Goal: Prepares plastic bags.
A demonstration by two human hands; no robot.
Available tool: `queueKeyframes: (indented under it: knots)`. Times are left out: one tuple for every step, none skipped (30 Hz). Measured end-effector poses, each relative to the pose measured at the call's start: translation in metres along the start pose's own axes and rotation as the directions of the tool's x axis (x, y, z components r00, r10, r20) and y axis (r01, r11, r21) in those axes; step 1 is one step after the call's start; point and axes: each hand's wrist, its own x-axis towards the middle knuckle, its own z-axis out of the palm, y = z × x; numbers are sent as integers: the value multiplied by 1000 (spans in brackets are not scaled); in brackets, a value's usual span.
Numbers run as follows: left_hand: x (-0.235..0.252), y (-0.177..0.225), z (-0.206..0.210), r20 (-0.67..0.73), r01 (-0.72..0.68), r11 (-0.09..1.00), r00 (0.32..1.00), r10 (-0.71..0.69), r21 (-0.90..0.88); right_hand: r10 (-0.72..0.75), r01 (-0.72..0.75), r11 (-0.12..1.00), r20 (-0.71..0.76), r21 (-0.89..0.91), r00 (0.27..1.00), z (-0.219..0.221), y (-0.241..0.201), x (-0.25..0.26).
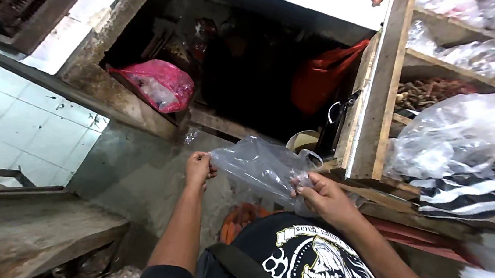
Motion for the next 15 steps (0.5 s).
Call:
queueKeyframes:
  knots:
    - [2, 1, -1, -33, 3, 1000, 999, -3, -14, 9, -10, 1000, -24, -24, 1000, 0, 0, -1]
    - [5, 1, -4, -72, 0, 1000, 997, -2, -29, 20, -23, 998, -46, -56, 999, -2, 0, -3]
    - [8, 1, -8, -102, -3, 999, 995, -1, -42, 29, -34, 997, -65, -76, 997, -4, -1, -5]
    - [10, 2, -14, -105, 1, 998, 994, -7, -62, 37, -44, 996, -89, -77, 995, -5, -1, -7]
    - [10, 3, -19, -77, 13, 998, 997, -18, -66, 49, -56, 996, -106, -67, 993, -6, -1, -9]
    - [9, 4, -24, -22, 32, 997, 999, -34, -65, 58, -64, 996, -108, -54, 992, -7, -1, -10]
    - [8, 4, -26, 37, 52, 996, 998, -49, -72, 64, -69, 997, -97, -42, 993, -8, -1, -11]
    - [7, 3, -28, 93, 65, 995, 994, -58, -79, 69, -72, 997, -84, -24, 994, -8, 0, -12]
    - [6, 1, -28, 125, 60, 994, 991, -49, -87, 77, -77, 997, -71, -8, 995, -7, 0, -12]
    - [5, -1, -28, 115, 32, 994, 993, -21, -101, 85, -85, 996, -66, -1, 994, -8, -1, -12]
    - [5, -3, -27, 71, -3, 993, 997, 11, -117, 94, -94, 996, -70, 1, 993, -8, -1, -12]
    - [4, -3, -27, 15, -36, 992, 999, 38, -121, 102, -102, 995, -86, 4, 991, -10, -2, -12]
    - [3, -3, -28, -27, -59, 992, 998, 56, -112, 110, -109, 994, -112, 8, 988, -11, -2, -13]
    - [1, -2, -30, -49, -68, 993, 997, 63, -95, 121, -119, 993, -137, 17, 983, -12, -1, -13]
    - [0, -2, -32, -57, -74, 995, 996, 70, -72, 133, -131, 991, -159, 25, 978, -14, 1, -13]
